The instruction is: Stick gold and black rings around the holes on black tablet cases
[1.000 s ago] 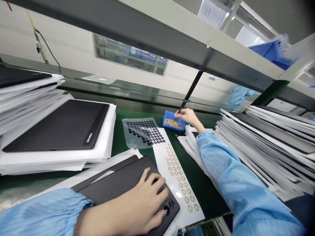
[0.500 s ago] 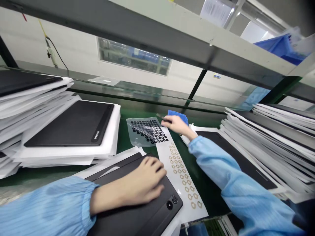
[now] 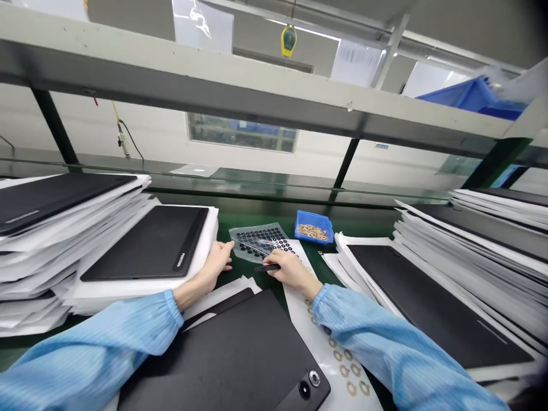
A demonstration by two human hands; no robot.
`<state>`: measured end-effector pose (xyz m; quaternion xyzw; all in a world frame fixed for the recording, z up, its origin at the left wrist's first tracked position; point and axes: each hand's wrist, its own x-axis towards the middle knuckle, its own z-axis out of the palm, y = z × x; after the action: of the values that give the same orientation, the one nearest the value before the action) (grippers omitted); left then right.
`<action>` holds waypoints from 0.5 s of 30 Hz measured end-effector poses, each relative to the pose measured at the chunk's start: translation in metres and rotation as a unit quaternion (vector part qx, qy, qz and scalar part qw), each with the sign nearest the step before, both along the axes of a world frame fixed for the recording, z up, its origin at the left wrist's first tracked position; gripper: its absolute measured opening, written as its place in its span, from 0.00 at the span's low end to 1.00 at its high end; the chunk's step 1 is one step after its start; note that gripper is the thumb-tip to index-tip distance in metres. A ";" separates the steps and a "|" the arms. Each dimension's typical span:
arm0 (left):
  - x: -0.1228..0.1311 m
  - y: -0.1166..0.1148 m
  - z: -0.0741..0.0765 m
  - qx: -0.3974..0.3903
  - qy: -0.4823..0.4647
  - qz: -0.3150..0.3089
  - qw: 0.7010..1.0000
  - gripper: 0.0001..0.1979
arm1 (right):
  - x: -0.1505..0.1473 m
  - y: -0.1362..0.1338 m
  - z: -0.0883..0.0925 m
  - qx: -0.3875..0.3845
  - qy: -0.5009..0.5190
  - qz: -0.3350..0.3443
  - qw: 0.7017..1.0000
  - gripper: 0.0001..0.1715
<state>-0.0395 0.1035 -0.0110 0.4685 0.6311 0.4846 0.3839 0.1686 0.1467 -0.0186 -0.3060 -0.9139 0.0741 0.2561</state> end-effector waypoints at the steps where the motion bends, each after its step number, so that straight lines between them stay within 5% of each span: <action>1: 0.000 0.001 -0.002 -0.023 -0.044 -0.002 0.999 0.15 | 0.002 0.000 0.004 0.003 0.008 -0.004 1.000 0.13; 9: 0.010 0.019 -0.010 -0.087 -0.216 -0.088 0.969 0.13 | 0.015 0.004 0.038 -0.094 -0.046 0.067 0.992 0.03; 15: 0.014 0.020 -0.012 -0.079 -0.192 -0.107 0.972 0.13 | -0.027 0.021 0.033 -0.111 0.000 -0.044 0.993 0.13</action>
<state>-0.0253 0.1236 -0.0232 0.3997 0.5283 0.4698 0.5835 0.1420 0.1680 0.0139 -0.3724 -0.8856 0.1640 0.2238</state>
